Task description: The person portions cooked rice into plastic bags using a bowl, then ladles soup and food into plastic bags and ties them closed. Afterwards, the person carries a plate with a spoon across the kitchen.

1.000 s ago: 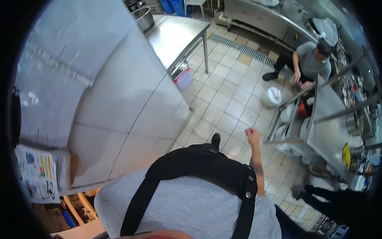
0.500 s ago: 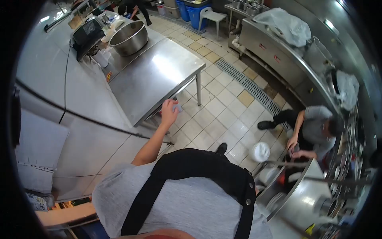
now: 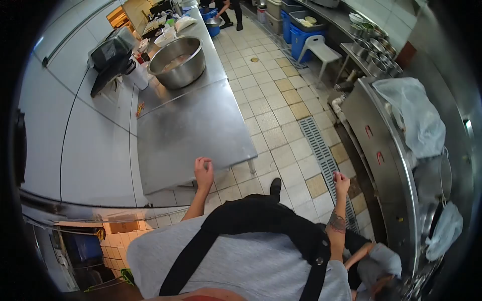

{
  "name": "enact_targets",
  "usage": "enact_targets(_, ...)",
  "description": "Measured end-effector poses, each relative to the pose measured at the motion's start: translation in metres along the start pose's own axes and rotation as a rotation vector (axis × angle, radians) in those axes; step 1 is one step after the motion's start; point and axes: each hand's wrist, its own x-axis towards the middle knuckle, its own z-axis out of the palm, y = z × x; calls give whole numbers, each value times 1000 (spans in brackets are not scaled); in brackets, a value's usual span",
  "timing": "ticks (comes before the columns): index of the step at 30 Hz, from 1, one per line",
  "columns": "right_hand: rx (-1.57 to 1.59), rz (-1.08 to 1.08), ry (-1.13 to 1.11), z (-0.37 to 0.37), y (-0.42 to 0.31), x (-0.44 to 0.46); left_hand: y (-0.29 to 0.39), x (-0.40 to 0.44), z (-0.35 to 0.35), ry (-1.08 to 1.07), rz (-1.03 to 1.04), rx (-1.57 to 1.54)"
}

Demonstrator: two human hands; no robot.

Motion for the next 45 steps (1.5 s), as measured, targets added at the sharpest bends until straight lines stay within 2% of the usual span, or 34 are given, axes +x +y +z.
enact_targets(2, 15, -64, -95, 40, 3, 48, 17, 59, 49, 56, -3, -47)
enact_targets(4, -417, -251, -337, 50, 32, 83, 42, 109, 108, 117, -4, -168)
enact_targets(5, -422, -165, -572, 47, 34, 98, 60, 138, 139, 159, 9, -259)
enact_targets(6, -419, 174, -594, 45, 19, 104, 78, 162, 169, 71, -43, -361)
enact_targets(7, -411, 317, -525, 35, 5, 111, 94, 183, 197, -17, -96, -454)
enact_targets(8, -397, 457, -445, 22, -4, 119, 108, 202, 225, -47, -50, -441)
enact_targets(9, -418, 491, -403, 24, -8, 130, 145, 220, 235, -15, 93, -383)
enact_targets(10, -455, 481, -390, 27, -8, 148, 162, 231, 257, -136, 55, -512)
enact_targets(12, -526, 435, -383, 33, 5, 189, 192, 250, 291, -276, 225, -502)
enact_targets(14, -596, 392, -400, 43, 12, 237, 206, 266, 327, -297, 315, -437)
enact_targets(17, -679, 329, -446, 61, 10, 315, 186, 287, 383, -330, 158, -372)
enact_targets(18, -705, 300, -459, 68, 5, 345, 179, 302, 395, -315, 171, -331)
enact_targets(20, -762, 229, -502, 83, -10, 411, 166, 327, 409, -277, 179, -256)
enact_targets(23, -846, 66, -571, 126, -45, 520, 144, 386, 413, -183, 82, -63)
enact_targets(27, -913, -273, -601, 236, -122, 671, 119, 458, 403, 127, -182, 26)
enact_targets(29, -724, -434, -604, 323, -172, 738, 103, 491, 402, 262, -358, 7)
enact_targets(30, -591, -499, -606, 364, -195, 766, 91, 504, 407, 305, -368, 25)
enact_targets(32, -637, -516, -601, 444, -263, 796, 58, 526, 420, 378, -379, 64)
enact_targets(33, -539, -487, -619, 481, -281, 803, 44, 542, 427, 352, -382, 72)
enact_targets(35, -348, -423, -649, 540, -313, 816, 23, 582, 439, 295, -391, 87)
enact_targets(37, -400, -324, -818, 587, -307, 833, 12, 641, 452, 262, -342, 76)
enact_targets(38, -429, -278, -901, 606, -301, 844, 8, 673, 459, 254, -332, 57)
enact_targets(40, -515, -425, -875, 626, -300, 850, -1, 740, 479, 226, -300, 54)
enact_targets(45, -779, -363, -953, 652, -301, 910, -1, 905, 510, 68, 7, -13)
